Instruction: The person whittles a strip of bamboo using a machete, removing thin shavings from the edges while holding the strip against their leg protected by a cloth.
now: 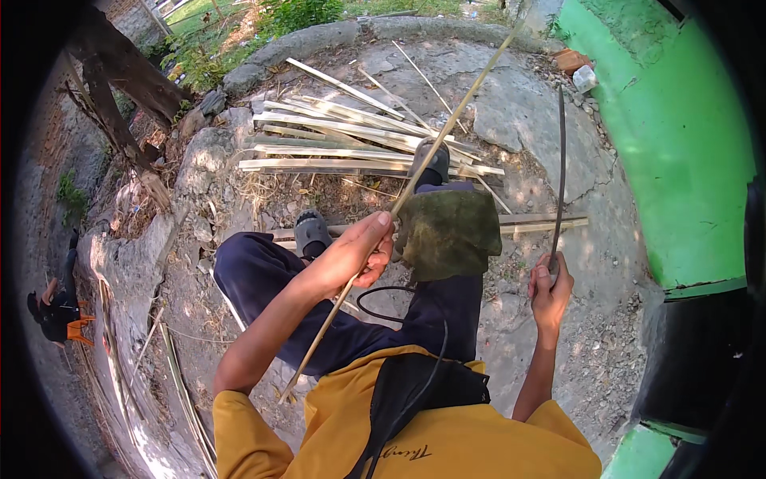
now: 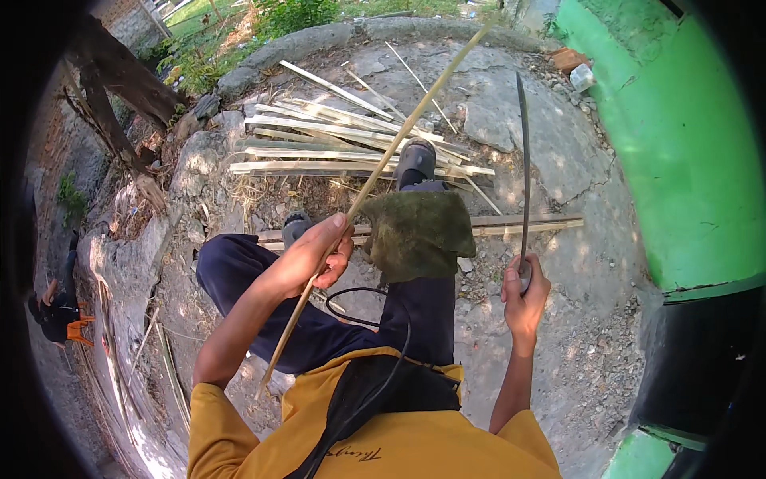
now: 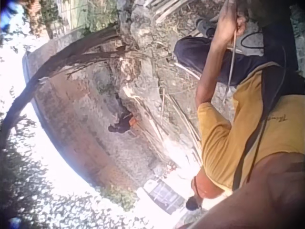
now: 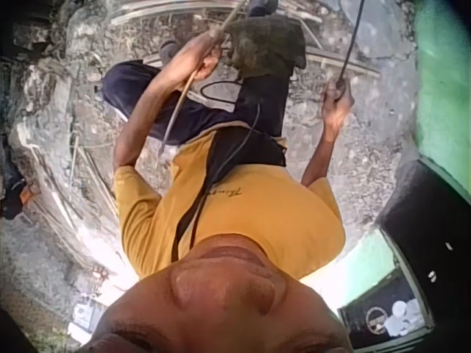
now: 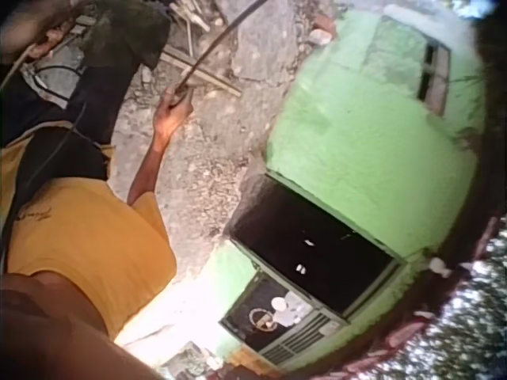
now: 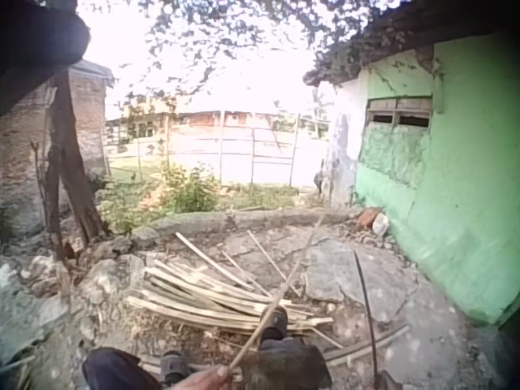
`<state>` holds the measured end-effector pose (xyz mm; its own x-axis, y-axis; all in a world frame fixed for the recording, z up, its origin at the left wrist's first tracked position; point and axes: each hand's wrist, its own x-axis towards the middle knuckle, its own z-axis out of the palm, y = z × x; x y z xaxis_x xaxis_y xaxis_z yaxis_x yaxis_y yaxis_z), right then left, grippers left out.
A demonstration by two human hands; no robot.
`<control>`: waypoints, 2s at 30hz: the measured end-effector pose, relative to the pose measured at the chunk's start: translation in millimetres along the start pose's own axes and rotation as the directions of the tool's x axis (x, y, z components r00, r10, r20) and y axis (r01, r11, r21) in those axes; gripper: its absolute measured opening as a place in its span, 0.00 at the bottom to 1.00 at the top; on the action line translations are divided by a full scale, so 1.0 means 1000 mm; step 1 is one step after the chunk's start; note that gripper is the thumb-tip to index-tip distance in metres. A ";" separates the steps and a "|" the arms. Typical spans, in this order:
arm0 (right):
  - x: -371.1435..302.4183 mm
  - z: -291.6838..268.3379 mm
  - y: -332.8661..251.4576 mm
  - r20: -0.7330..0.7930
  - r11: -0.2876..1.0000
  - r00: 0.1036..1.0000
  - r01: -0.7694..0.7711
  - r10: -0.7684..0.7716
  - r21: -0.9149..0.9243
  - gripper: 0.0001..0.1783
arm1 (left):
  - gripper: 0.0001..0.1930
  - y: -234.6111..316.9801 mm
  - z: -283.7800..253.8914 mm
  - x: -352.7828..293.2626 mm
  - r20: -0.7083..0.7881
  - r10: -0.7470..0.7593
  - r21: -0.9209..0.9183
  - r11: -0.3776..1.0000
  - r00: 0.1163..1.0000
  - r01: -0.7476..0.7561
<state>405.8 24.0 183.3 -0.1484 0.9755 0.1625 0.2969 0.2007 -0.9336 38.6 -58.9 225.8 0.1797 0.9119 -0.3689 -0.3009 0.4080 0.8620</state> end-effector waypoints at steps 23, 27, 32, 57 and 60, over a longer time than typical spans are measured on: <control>0.049 0.087 0.031 0.396 0.851 0.914 0.278 -0.091 -0.446 0.23 | 0.18 -0.043 0.003 0.063 -0.095 0.099 0.280 0.958 0.991 -0.068; 0.049 0.092 0.036 0.366 0.848 0.922 0.289 -0.123 -0.444 0.22 | 0.15 -0.068 -0.011 0.021 -0.094 0.052 0.259 0.966 0.994 -0.026; 0.051 0.092 0.032 0.351 0.850 0.931 0.264 -0.100 -0.456 0.22 | 0.17 -0.074 -0.015 -0.005 -0.110 -0.025 0.449 0.891 0.994 0.072; 0.054 0.107 0.021 0.491 0.779 0.855 0.418 -0.165 -0.467 0.36 | 0.22 -0.063 -0.020 0.057 0.135 -0.095 -0.238 0.963 0.986 0.125; 0.055 0.110 0.016 0.520 0.756 0.840 0.439 -0.154 -0.485 0.34 | 0.23 -0.064 -0.021 0.055 0.115 -0.106 -0.220 0.967 0.988 0.130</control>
<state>298.4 71.2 142.2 -0.6611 0.7416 0.1139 0.6172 0.6238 -0.4795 48.4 -33.6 142.9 0.3168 0.8524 -0.4160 -0.4739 0.5222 0.7091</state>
